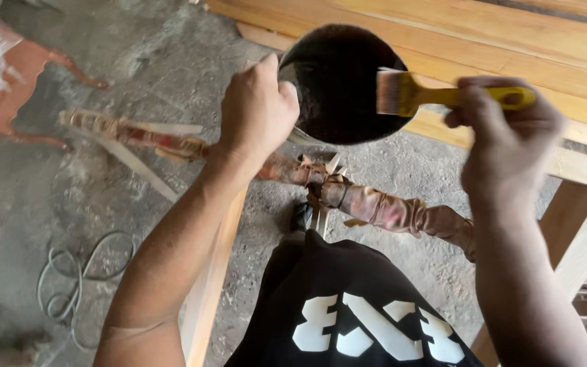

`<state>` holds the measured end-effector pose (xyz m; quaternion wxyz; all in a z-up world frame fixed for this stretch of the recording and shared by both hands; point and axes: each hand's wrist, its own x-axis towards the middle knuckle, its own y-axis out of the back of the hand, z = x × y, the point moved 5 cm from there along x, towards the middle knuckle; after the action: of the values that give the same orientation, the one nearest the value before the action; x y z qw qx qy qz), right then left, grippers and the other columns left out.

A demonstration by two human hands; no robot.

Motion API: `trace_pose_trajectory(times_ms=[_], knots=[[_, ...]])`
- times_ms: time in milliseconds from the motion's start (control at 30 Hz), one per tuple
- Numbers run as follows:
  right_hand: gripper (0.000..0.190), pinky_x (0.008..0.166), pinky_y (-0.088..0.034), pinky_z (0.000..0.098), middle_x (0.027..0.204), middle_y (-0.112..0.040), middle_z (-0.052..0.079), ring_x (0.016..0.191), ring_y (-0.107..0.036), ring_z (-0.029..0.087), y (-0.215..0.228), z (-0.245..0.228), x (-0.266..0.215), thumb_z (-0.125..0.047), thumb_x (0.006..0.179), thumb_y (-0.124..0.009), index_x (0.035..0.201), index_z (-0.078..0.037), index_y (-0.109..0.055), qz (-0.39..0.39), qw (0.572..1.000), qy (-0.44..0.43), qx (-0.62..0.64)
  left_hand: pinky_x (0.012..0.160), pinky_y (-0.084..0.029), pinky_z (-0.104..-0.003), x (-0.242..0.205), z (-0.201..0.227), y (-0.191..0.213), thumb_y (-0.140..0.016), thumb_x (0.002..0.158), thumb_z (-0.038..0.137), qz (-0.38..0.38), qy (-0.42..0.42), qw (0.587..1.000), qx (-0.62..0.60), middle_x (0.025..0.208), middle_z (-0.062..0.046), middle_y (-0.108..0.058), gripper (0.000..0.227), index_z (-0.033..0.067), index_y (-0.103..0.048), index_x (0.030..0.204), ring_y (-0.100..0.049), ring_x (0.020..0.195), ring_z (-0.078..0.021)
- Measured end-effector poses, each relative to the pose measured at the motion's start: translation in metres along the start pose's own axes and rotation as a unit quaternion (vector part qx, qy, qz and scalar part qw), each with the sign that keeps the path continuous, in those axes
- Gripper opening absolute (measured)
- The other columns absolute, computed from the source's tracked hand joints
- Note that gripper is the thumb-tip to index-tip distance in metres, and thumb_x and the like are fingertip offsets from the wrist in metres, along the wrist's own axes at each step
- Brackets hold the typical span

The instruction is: The person sands a wooden frame with sandpaper, then picks up a paint can and brush and applies a coat of paint to the frame. The person repeatedly dips the brush into the can and paints different sections of the frame.

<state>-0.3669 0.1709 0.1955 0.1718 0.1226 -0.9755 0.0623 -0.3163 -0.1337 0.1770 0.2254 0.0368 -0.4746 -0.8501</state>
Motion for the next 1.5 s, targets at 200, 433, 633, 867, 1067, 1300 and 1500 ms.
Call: trace_pose_trajectory(times_ms=[200,433,633,867,1067,1300,1500], knots=[[0.009,0.070,-0.059,0.0250,0.094,-0.072,0.013,0.072,-0.069,0.016,0.041,0.012,-0.025,0.001,0.106,-0.061,0.106,0.002,-0.069,0.279,0.956,-0.066,0.062,0.043,-0.052,-0.032,0.073,-0.006,0.023,-0.054,0.086,-0.001,0.126,-0.253,0.959,-0.025,0.065,-0.015,-0.065,0.010,-0.0039,-0.063,0.086,-0.066,0.054,-0.0197],[0.020,0.084,-0.057,0.0310,0.109,-0.074,0.014,0.098,-0.072,0.025,-0.017,0.088,-0.041,0.010,0.105,-0.066,0.122,0.003,-0.072,0.160,0.833,0.083,-0.523,0.035,-0.049,-0.028,0.141,-0.065,0.051,-0.049,0.096,-0.008,-0.033,-0.076,0.974,-0.209,0.074,-0.013,-0.066,0.012,-0.0068,-0.059,0.091,-0.066,0.047,-0.0155],[0.046,0.076,-0.061,0.0404,0.111,-0.065,0.022,0.092,-0.068,0.033,-0.175,0.154,-0.022,-0.002,0.083,-0.078,0.126,0.004,-0.062,-0.061,0.851,0.142,-0.501,0.044,-0.050,-0.028,0.167,-0.100,0.088,-0.044,0.099,-0.010,-0.004,-0.112,0.969,-0.222,0.083,-0.016,-0.068,0.018,-0.0096,-0.062,0.102,-0.066,0.054,-0.0156],[0.026,0.085,-0.066,0.0312,0.111,-0.076,0.009,0.094,-0.076,0.018,-0.141,0.154,-0.010,0.004,0.093,-0.079,0.117,-0.007,-0.072,0.004,0.867,0.000,-0.498,0.050,-0.054,-0.028,0.187,-0.158,0.080,-0.036,0.089,-0.016,0.003,-0.052,0.971,-0.233,0.093,-0.015,-0.071,0.036,-0.0089,-0.064,0.111,-0.068,0.059,-0.0174],[0.012,0.075,-0.068,0.0307,0.110,-0.075,0.012,0.087,-0.076,0.017,0.002,0.096,-0.048,0.003,0.112,-0.061,0.120,0.008,-0.067,0.322,0.852,-0.129,-0.391,0.046,-0.053,-0.028,0.190,-0.219,0.060,-0.040,0.092,-0.012,0.016,0.059,0.966,-0.250,0.085,-0.016,-0.070,0.021,-0.0100,-0.059,0.101,-0.066,0.052,-0.0164],[0.015,0.078,-0.061,0.0294,0.105,-0.078,0.006,0.085,-0.077,0.016,-0.146,0.161,-0.007,-0.005,0.098,-0.074,0.114,-0.005,-0.073,0.095,0.891,-0.289,-0.336,0.036,-0.055,-0.028,0.179,-0.249,0.054,-0.042,0.093,-0.008,0.040,0.130,0.949,-0.283,0.089,-0.017,-0.074,0.028,-0.0082,-0.062,0.112,-0.064,0.047,-0.0146],[0.022,0.086,-0.062,0.0272,0.110,-0.079,0.010,0.095,-0.076,0.013,-0.206,0.203,0.037,-0.003,0.093,-0.075,0.115,-0.003,-0.075,0.047,0.940,-0.275,-0.194,0.037,-0.055,-0.028,0.166,-0.261,0.055,-0.042,0.088,-0.007,0.050,0.143,0.934,-0.322,0.089,-0.015,-0.074,0.036,-0.0071,-0.062,0.117,-0.065,0.046,-0.0144]])
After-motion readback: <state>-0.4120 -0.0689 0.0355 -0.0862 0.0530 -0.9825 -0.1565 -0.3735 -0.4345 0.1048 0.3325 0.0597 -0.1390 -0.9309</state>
